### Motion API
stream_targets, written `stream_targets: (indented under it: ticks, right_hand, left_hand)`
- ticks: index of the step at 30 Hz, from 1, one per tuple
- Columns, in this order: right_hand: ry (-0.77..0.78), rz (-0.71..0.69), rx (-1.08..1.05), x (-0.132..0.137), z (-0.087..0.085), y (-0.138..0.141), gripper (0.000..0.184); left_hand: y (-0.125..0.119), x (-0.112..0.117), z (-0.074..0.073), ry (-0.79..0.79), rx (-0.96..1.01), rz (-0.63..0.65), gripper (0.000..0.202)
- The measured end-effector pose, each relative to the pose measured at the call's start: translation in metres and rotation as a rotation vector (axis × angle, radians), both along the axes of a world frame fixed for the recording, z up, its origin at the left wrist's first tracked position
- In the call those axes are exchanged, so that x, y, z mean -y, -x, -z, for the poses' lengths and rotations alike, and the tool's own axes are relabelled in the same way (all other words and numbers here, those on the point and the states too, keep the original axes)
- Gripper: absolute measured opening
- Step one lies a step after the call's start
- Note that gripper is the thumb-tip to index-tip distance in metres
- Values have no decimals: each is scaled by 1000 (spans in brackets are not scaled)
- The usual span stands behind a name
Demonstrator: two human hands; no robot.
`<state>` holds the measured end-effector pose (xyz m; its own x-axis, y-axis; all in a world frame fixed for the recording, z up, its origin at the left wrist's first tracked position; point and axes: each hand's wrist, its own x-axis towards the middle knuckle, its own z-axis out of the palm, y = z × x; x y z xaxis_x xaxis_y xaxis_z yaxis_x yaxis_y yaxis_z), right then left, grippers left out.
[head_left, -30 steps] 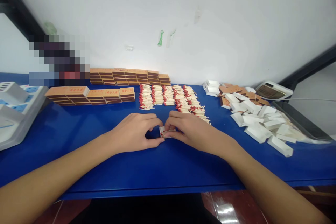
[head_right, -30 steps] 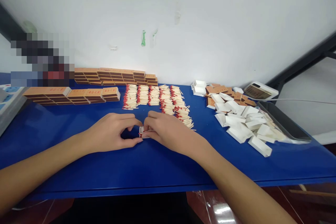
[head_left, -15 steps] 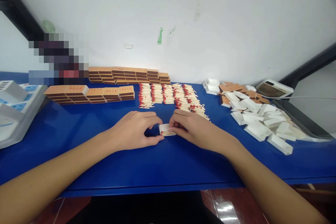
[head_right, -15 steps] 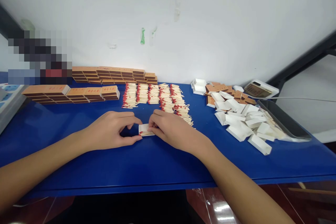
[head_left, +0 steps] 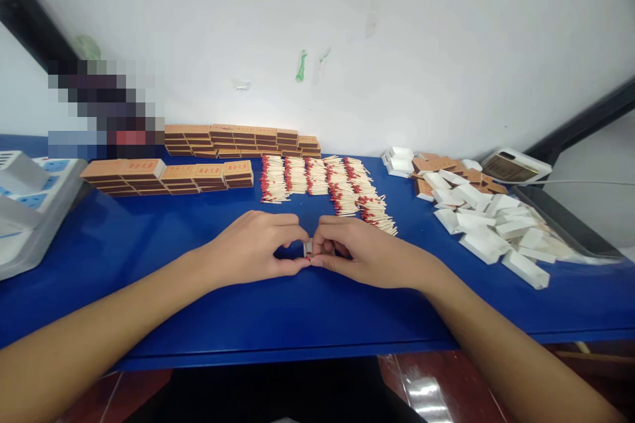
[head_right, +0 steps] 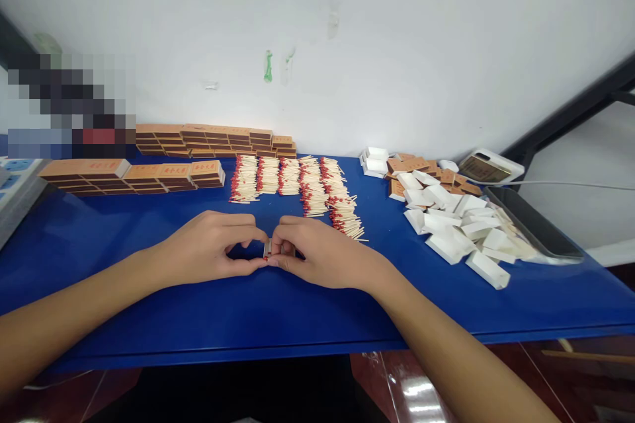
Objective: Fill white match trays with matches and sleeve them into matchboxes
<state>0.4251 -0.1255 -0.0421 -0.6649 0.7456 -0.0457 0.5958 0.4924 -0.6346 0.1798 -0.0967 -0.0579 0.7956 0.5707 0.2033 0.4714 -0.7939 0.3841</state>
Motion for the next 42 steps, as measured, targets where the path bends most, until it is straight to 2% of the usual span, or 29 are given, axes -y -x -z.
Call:
stream_targets:
  ticks: [3, 7, 13, 17, 19, 22, 25, 29, 31, 35, 42]
  right_hand:
    - [-1, 6, -7, 0, 0, -1, 13]
    - [-49, 54, -6, -1, 2, -1, 12]
    - [-154, 75, 34, -4, -5, -9, 13]
    - [-314, 285, -54, -7, -18, -32, 20]
    - [-394, 403, -37, -10, -22, -45, 24]
    - [-455, 486, 34, -15, -24, -63, 28]
    - [-359, 483, 102, -17, -24, -77, 33]
    - [-66, 379, 242, -12, -24, -91, 34]
    - [27, 362, 285, -8, -23, -96, 30]
    - [66, 405, 269, 3, -15, -112, 25]
    - [99, 422, 230, 13, 2, -129, 32]
  left_hand:
    - [-1, 0, -1, 9, -19, -17, 20]
    - [-2, 0, 0, 8, -69, -71, 39]
    - [-2, 0, 2, 15, -65, -47, 26]
    - [1, -1, 1, -31, 93, -75, 27]
    - [3, -4, 1, -33, 154, -115, 28]
    - [7, -9, 1, -37, 146, -139, 28]
    - [9, -12, 2, -51, 137, -134, 28]
    - [8, -11, 2, -66, 102, -117, 27]
    - [7, -9, 1, -66, 78, -86, 26]
    - [4, -2, 0, -46, 23, -50, 27]
    - [1, 0, 3, -1, -62, -24, 28]
